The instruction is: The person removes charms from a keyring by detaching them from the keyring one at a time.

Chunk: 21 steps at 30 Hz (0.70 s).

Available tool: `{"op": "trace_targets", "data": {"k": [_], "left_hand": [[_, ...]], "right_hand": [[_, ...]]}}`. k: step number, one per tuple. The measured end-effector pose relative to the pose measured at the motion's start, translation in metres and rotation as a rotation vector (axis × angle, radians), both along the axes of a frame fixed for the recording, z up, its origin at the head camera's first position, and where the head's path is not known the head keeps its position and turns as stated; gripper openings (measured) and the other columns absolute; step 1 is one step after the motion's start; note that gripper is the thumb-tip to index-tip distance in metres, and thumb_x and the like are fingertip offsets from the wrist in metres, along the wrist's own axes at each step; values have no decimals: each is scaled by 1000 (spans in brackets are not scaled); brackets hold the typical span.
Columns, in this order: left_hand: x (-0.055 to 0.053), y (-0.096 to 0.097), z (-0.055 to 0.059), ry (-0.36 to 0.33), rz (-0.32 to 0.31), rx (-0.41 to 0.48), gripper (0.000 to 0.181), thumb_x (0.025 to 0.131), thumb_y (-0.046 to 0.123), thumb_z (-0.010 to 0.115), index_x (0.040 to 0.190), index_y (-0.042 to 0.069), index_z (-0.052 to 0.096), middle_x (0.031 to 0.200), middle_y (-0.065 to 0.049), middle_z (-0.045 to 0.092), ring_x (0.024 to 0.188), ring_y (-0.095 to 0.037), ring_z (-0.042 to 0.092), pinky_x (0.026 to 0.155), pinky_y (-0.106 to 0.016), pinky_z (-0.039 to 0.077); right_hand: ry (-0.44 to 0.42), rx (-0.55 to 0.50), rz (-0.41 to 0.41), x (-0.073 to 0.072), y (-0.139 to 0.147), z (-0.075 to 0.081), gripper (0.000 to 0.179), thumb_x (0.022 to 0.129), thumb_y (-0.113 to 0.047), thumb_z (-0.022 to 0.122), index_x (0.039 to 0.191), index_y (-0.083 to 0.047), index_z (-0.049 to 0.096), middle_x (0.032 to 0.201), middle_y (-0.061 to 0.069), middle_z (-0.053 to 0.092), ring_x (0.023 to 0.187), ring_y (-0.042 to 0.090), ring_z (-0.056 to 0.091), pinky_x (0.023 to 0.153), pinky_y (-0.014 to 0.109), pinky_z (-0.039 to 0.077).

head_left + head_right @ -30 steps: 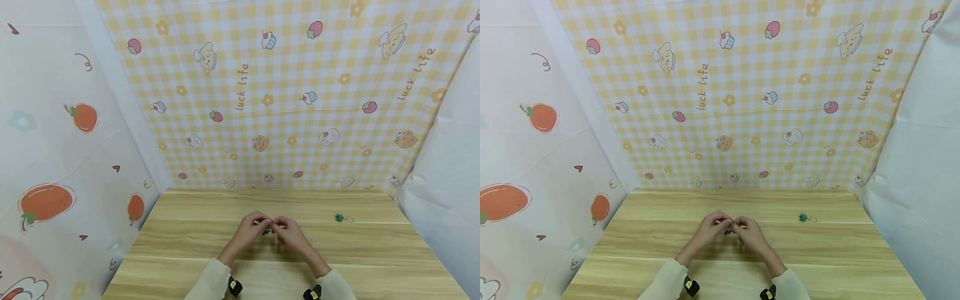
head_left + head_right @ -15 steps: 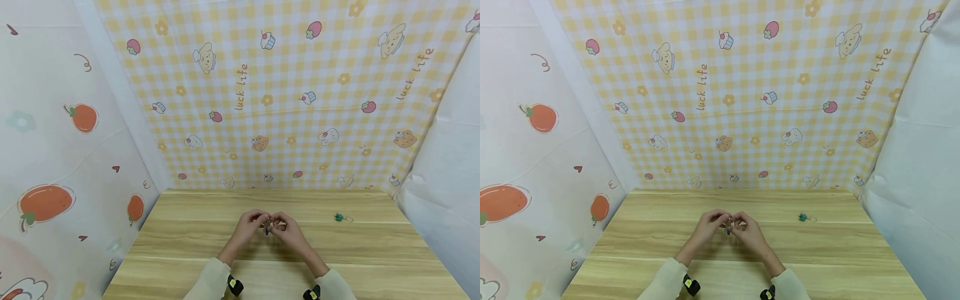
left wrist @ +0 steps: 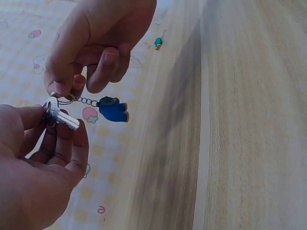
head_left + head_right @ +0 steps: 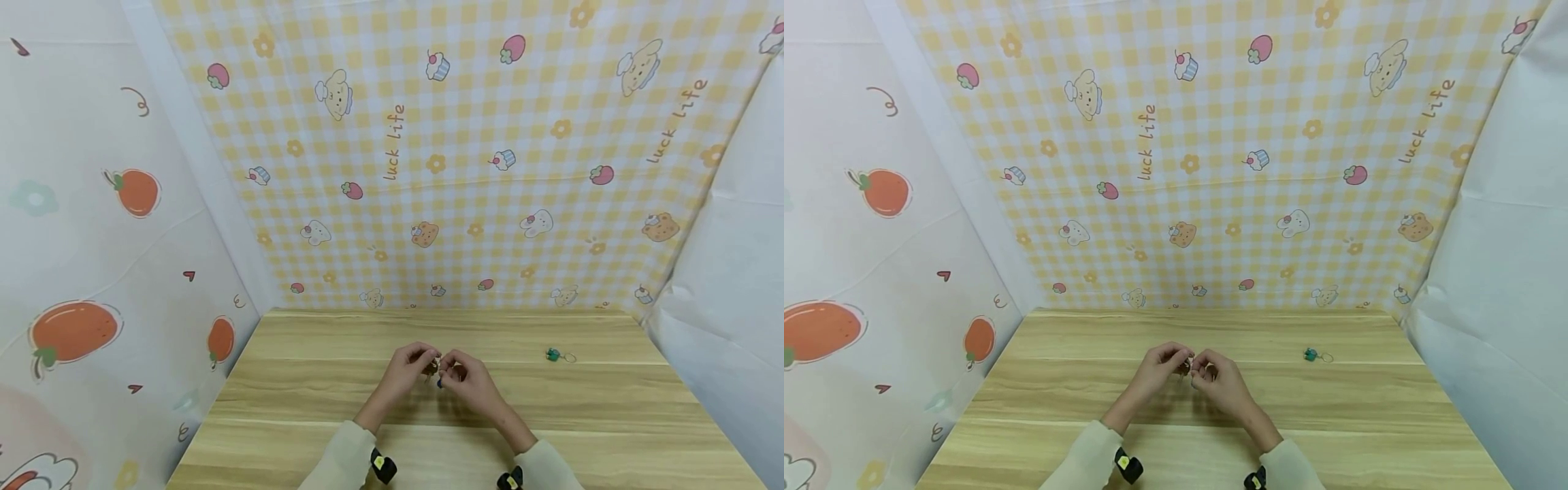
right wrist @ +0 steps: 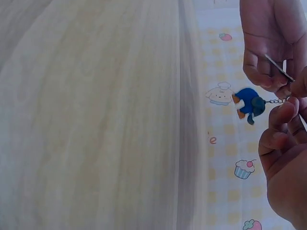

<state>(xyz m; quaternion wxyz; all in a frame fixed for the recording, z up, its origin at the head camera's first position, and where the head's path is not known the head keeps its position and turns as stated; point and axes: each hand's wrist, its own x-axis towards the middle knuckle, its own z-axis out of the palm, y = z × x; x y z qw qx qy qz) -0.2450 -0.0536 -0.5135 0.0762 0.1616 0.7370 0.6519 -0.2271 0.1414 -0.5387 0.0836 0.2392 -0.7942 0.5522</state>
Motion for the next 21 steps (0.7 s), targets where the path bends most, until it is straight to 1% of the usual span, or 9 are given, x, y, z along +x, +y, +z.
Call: {"op": "trace_targets", "data": {"k": [2, 4, 8, 10, 12, 15, 17, 21], "left_hand": [[0, 0, 0, 5, 7, -11, 27, 110, 23, 60, 115, 0, 74, 104, -16, 73, 90, -11, 65, 81, -24, 58], [0, 0, -1, 10, 12, -20, 27, 110, 23, 60, 114, 0, 74, 101, -16, 72, 88, -11, 64, 81, -26, 58], [-1, 2, -2, 12, 32, -30, 26, 110, 23, 61, 111, 1, 74, 96, -13, 72, 85, -11, 63, 85, -40, 61], [-1, 2, -3, 8, 38, -27, 26, 110, 23, 61, 111, 1, 74, 97, -12, 72, 85, -11, 64, 87, -45, 62], [-1, 2, -3, 4, 37, -21, 26, 110, 24, 62, 111, 1, 74, 99, -12, 74, 88, -11, 66, 88, -43, 62], [-1, 1, -3, 3, 23, -8, 27, 109, 24, 63, 113, 0, 73, 105, -16, 75, 93, -13, 69, 87, -34, 62], [0, 1, -3, 6, 13, -4, 27, 109, 24, 63, 114, -1, 73, 108, -18, 75, 95, -15, 70, 87, -30, 62], [1, 0, -3, 12, -3, -11, 29, 109, 24, 64, 116, -3, 72, 111, -19, 74, 97, -17, 70, 88, -30, 62]], "right_hand": [[25, -3, 15, 0, 1, 0, 4, 94, 0, 66, 94, -4, 66, 83, 1, 61, 65, -2, 48, 56, 18, 43], [37, -15, 29, 0, 1, 0, 7, 92, 1, 65, 93, -5, 64, 81, -1, 59, 65, -3, 46, 55, 18, 42], [55, -49, 56, 0, 2, 0, 27, 88, 11, 64, 92, -16, 62, 77, -3, 55, 64, -4, 44, 55, 18, 39], [66, -54, 59, 1, 3, 0, 31, 87, 13, 64, 92, -17, 61, 77, -2, 55, 64, -3, 44, 55, 17, 39], [72, -54, 58, 2, 3, 0, 29, 88, 12, 64, 94, -16, 62, 80, 1, 59, 65, -3, 45, 55, 18, 40], [52, -47, 49, 3, 4, -1, 21, 93, 9, 65, 96, -12, 64, 86, 6, 63, 64, -2, 46, 55, 19, 41], [20, -46, 35, 3, 4, -1, 16, 96, 7, 66, 98, -10, 66, 89, 9, 66, 63, -1, 47, 56, 19, 41], [-69, -52, -10, 3, 3, -1, 7, 103, -3, 65, 100, -8, 68, 92, 11, 68, 61, 0, 48, 55, 19, 42]]}}
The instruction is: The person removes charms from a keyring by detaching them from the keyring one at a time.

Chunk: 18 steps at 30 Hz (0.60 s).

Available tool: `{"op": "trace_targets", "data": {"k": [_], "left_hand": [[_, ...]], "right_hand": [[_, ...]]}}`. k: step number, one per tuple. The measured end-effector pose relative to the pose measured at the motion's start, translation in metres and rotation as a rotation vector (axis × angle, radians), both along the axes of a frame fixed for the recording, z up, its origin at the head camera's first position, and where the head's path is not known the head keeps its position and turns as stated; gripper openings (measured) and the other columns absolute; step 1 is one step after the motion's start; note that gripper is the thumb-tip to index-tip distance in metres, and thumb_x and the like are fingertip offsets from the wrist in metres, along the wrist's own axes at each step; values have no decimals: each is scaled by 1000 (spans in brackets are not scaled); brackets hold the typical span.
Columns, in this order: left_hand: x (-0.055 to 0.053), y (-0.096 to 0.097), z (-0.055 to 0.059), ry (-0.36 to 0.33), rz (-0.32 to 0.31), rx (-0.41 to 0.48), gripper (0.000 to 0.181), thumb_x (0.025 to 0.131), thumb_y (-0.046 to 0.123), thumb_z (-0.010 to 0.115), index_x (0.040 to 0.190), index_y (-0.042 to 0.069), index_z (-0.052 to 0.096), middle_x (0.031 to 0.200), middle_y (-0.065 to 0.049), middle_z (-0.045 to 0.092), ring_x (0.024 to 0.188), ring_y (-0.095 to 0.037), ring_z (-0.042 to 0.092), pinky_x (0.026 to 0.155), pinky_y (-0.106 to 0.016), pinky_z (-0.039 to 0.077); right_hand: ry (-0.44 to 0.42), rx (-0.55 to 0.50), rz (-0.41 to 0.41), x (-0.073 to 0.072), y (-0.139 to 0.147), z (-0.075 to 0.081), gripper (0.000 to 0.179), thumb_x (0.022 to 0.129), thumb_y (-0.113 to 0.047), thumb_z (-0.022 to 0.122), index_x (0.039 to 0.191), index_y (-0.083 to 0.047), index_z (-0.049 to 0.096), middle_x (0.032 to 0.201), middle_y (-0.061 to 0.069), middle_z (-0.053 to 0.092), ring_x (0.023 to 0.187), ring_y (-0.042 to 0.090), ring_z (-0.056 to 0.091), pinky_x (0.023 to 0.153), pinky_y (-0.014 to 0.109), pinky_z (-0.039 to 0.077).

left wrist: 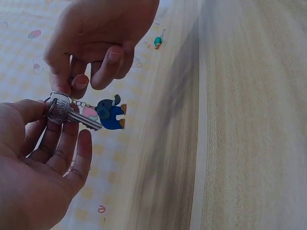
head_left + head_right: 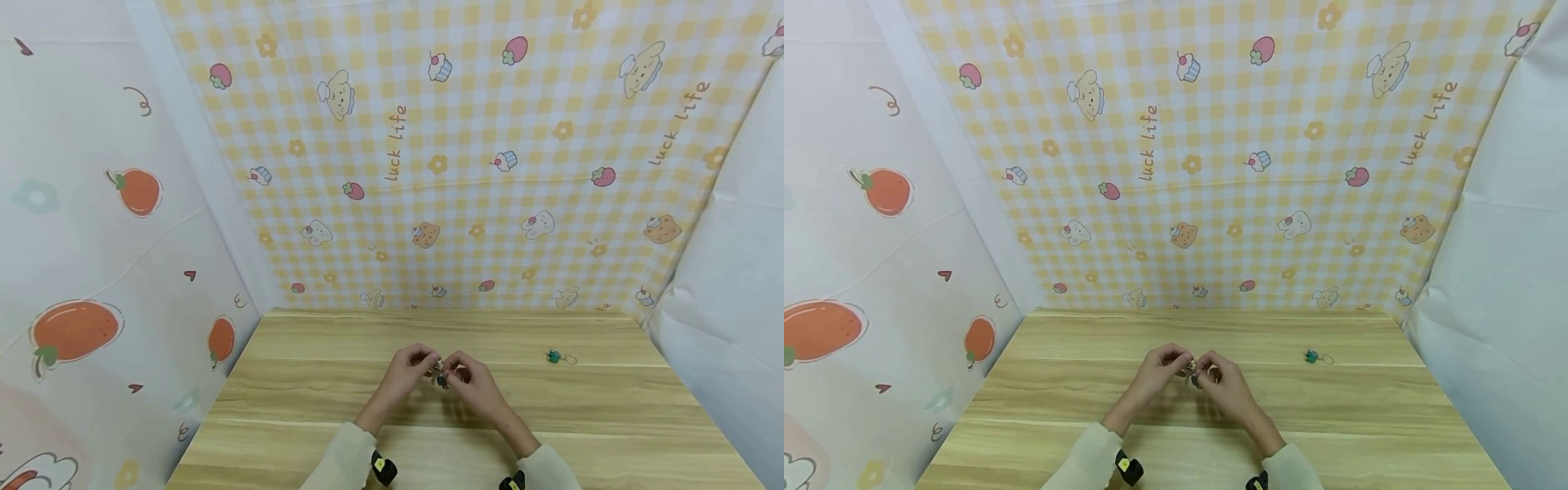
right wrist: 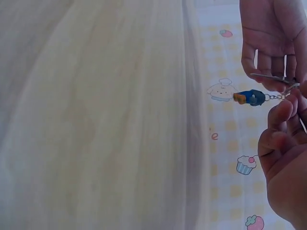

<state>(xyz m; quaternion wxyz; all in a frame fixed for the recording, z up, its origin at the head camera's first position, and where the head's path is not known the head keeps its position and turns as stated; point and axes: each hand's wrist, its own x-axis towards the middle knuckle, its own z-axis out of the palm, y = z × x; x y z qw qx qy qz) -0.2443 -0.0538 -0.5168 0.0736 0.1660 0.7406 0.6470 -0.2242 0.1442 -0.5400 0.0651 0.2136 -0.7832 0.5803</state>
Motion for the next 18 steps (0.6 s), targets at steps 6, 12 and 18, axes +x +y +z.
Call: {"op": "trace_targets", "data": {"k": [6, 12, 18], "left_hand": [[2, 0, 0, 36, 2, -35, 26, 108, 24, 64, 115, 1, 73, 109, -17, 74, 94, -16, 68, 85, -36, 62], [5, 0, -1, 126, 16, -154, 15, 107, 24, 67, 110, 12, 76, 105, -7, 76, 91, -13, 67, 80, -31, 59], [5, 0, -2, 216, 44, -233, 12, 107, 25, 66, 106, 18, 76, 107, 1, 73, 102, -13, 66, 89, -27, 57]], "right_hand": [[-92, 12, -65, -1, -5, 2, 7, 105, -11, 66, 100, -9, 70, 91, 8, 66, 60, 2, 49, 55, 19, 42], [-86, 26, -75, -2, -5, 3, 8, 102, -4, 66, 96, -9, 69, 89, 8, 66, 63, 4, 54, 57, 19, 44], [-53, 33, -52, -3, -4, 3, 11, 101, -3, 68, 93, -11, 69, 86, 5, 65, 61, 2, 51, 57, 19, 44]]}}
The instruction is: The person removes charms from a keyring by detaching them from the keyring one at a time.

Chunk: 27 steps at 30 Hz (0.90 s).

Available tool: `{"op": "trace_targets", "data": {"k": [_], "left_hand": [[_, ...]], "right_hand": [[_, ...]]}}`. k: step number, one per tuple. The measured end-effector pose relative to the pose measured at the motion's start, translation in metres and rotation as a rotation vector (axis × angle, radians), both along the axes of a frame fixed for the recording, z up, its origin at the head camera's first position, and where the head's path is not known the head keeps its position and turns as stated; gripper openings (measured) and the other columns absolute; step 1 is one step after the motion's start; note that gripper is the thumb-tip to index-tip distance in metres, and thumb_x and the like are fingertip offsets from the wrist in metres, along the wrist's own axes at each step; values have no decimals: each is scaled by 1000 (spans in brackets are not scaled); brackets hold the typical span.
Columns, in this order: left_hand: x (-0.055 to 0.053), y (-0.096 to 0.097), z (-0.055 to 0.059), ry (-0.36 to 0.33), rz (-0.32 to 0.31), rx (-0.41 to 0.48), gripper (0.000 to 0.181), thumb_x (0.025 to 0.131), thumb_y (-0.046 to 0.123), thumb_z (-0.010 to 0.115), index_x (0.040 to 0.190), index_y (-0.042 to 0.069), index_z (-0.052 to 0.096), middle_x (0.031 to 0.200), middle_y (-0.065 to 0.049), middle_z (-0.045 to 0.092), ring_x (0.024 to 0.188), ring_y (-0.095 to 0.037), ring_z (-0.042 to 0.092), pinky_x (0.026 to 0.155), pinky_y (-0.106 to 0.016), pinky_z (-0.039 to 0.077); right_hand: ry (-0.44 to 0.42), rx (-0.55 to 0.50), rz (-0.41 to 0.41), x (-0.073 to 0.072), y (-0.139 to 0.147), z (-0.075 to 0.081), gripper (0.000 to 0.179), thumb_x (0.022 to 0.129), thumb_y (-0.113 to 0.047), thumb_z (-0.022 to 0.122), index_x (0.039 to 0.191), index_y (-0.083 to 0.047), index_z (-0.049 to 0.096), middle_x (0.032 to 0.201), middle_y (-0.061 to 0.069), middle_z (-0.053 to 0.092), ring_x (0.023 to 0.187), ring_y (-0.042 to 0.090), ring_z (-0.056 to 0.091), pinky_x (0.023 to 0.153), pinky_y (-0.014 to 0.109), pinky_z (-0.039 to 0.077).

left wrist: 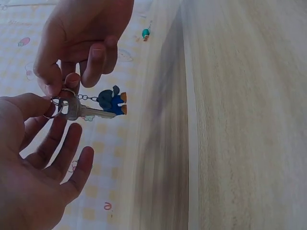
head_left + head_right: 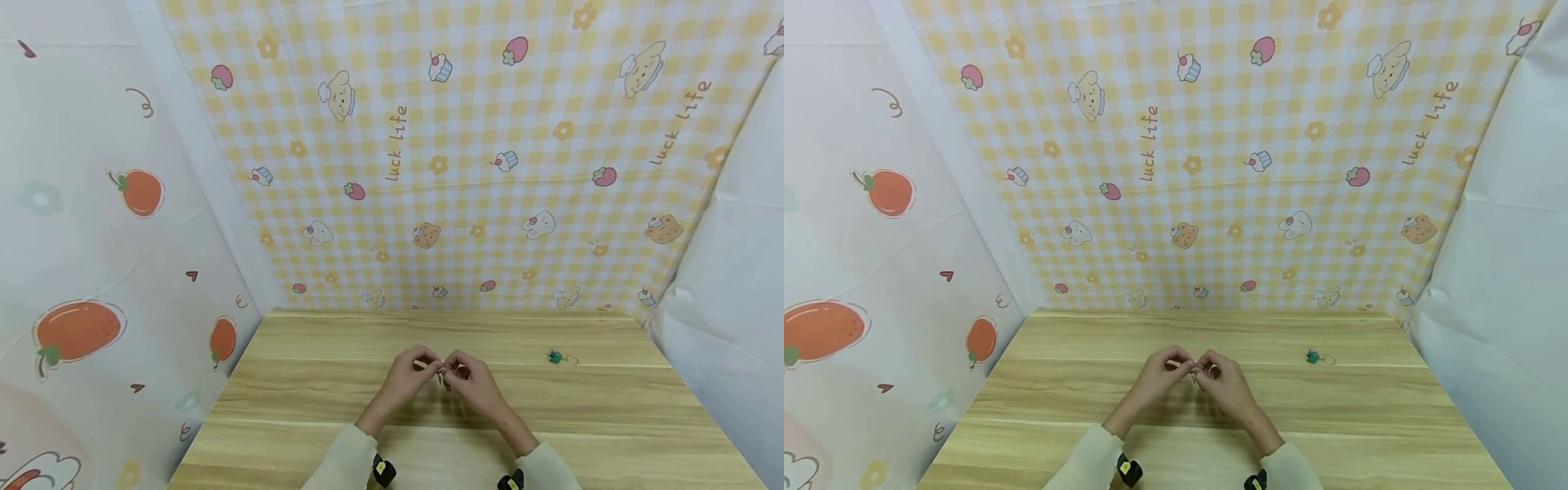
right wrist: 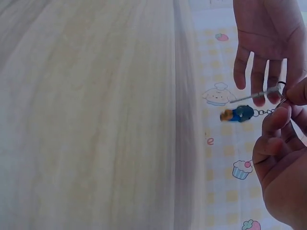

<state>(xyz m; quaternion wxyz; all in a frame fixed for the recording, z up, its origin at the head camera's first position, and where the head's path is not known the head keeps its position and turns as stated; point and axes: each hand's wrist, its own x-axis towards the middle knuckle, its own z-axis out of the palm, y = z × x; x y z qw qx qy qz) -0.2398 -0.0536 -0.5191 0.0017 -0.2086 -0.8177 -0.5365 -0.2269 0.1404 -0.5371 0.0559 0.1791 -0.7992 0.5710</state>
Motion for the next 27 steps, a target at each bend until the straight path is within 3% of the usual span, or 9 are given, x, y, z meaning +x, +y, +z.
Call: {"op": "trace_targets", "data": {"k": [5, 10, 18, 27], "left_hand": [[0, -1, 0, 31, 19, 5, 11, 107, 23, 67, 107, 16, 76, 108, 0, 72, 102, -13, 66, 89, -27, 56], [0, -2, 2, 15, 30, 27, 15, 106, 24, 68, 110, 12, 77, 105, -1, 73, 93, -8, 62, 83, -23, 53], [2, -4, 3, -68, -15, 104, 15, 106, 24, 69, 110, 11, 76, 101, -11, 74, 79, -11, 66, 75, -41, 63], [2, -2, 1, -47, -34, 119, 14, 105, 24, 70, 110, 12, 76, 101, -10, 74, 81, -13, 69, 76, -42, 64]], "right_hand": [[42, 6, 5, 0, 1, 2, 16, 98, 2, 68, 91, -13, 69, 83, 0, 63, 62, 1, 49, 57, 19, 43], [69, 21, 20, 1, 3, 3, 19, 98, 1, 68, 91, -17, 69, 82, -2, 63, 62, 0, 46, 58, 19, 42], [-31, 24, 29, 2, 2, 4, 4, 102, -7, 68, 98, -7, 68, 94, 6, 64, 61, 1, 47, 57, 18, 41], [-101, 38, -19, 2, -2, 7, 5, 103, -11, 69, 100, -6, 68, 92, 8, 66, 63, 5, 52, 57, 19, 43]]}}
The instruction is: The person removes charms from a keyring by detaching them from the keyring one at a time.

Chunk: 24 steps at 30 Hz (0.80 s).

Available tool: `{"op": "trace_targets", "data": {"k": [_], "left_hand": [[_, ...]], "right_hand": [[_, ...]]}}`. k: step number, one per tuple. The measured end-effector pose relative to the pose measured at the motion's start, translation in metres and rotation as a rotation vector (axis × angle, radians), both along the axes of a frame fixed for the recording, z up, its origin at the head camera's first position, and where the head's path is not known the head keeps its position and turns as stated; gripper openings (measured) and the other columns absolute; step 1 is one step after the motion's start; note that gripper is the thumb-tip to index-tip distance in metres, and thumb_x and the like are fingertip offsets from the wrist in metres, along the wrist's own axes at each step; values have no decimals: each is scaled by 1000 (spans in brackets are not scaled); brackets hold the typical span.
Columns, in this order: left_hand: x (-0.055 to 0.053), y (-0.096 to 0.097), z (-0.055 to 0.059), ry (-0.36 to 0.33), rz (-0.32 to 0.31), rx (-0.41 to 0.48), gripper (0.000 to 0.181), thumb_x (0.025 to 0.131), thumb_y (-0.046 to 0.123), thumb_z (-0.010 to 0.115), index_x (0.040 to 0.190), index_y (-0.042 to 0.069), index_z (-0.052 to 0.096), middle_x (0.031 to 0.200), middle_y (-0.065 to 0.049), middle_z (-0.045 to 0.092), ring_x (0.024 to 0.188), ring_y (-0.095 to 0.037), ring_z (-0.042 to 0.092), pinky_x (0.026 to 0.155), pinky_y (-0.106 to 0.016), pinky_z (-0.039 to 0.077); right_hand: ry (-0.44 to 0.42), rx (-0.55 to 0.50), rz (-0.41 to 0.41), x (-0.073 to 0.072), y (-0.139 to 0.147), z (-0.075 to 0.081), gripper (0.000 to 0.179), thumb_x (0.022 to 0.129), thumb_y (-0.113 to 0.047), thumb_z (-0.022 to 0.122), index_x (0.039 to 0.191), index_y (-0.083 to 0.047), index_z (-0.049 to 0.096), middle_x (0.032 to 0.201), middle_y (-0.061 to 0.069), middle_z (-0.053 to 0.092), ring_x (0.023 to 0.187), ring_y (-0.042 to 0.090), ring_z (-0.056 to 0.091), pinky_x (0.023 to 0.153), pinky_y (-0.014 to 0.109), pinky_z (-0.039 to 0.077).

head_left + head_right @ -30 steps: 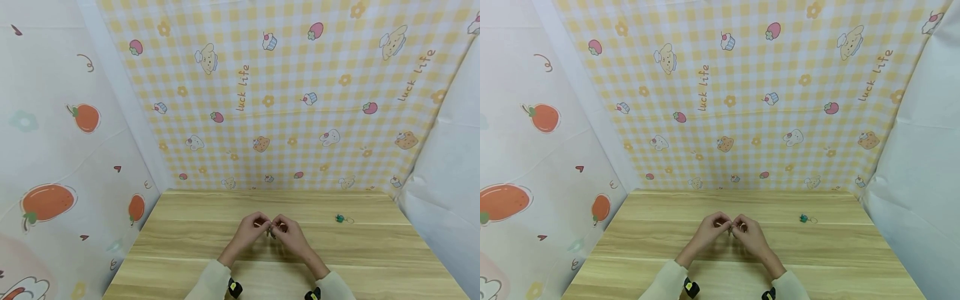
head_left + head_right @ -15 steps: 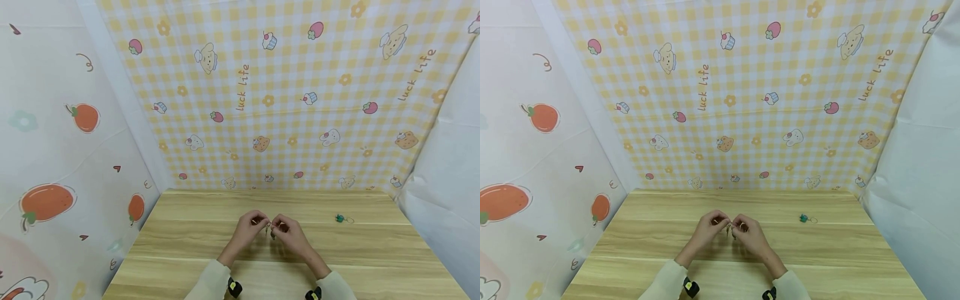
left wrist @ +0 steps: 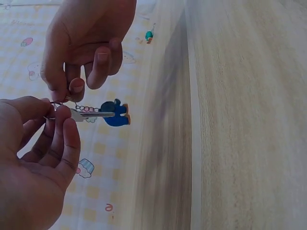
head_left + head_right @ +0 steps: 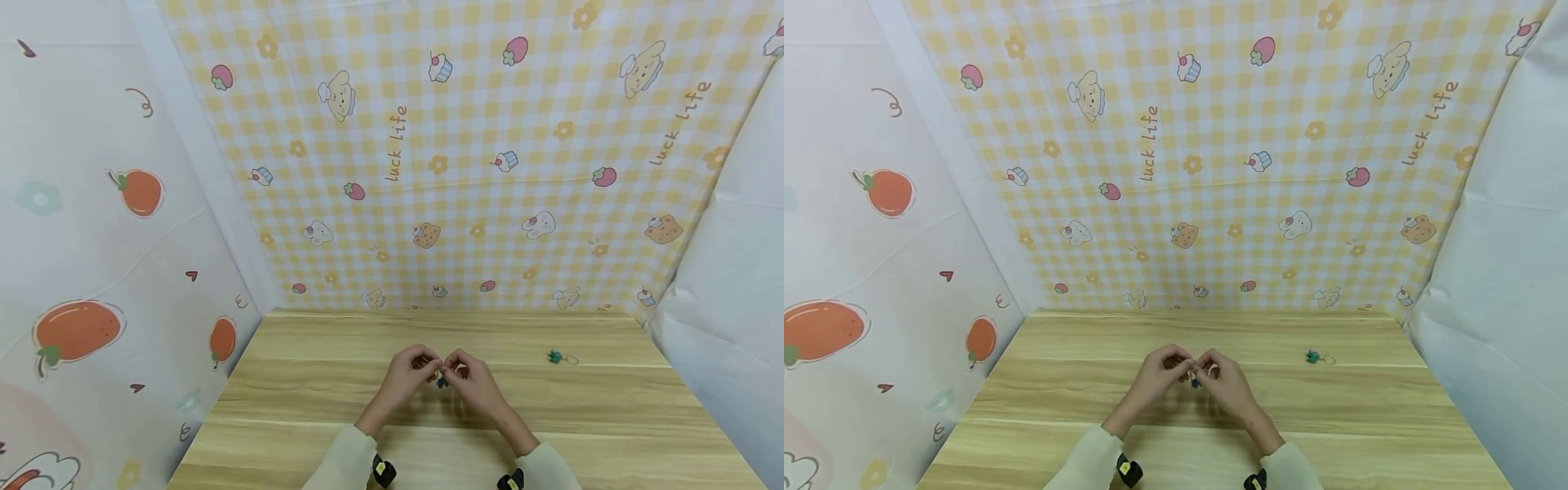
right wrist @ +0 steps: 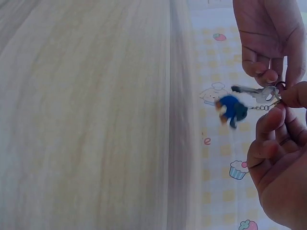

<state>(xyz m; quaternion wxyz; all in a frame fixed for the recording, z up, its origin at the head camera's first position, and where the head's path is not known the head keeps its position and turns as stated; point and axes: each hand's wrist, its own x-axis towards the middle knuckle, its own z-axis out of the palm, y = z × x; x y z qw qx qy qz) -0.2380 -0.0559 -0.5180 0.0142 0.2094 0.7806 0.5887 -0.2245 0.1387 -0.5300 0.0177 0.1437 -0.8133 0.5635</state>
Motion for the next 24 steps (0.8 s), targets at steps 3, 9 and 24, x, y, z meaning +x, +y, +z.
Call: {"op": "trace_targets", "data": {"k": [3, 9, 24], "left_hand": [[-1, 1, -1, -3, -3, -15, 12, 105, 22, 70, 108, 12, 76, 99, -10, 75, 79, -14, 69, 75, -43, 64], [0, 2, -3, -20, -13, -69, 9, 105, 18, 69, 104, 11, 74, 92, -10, 74, 81, -30, 73, 71, -39, 64], [-1, -1, -2, 7, 26, -59, 8, 104, 14, 68, 101, 10, 74, 87, -7, 72, 74, -11, 66, 67, -30, 61]], "right_hand": [[5, 4, -8, 0, 1, 0, 4, 101, -7, 70, 99, -4, 67, 92, 7, 65, 64, 6, 53, 58, 19, 43], [63, 18, 5, -1, 2, -3, 10, 99, 0, 68, 95, -10, 67, 90, 7, 64, 66, 6, 53, 60, 21, 45], [143, 29, 22, 0, 2, -1, 22, 94, 4, 69, 89, -18, 66, 84, -2, 62, 67, 5, 51, 62, 20, 44]]}}
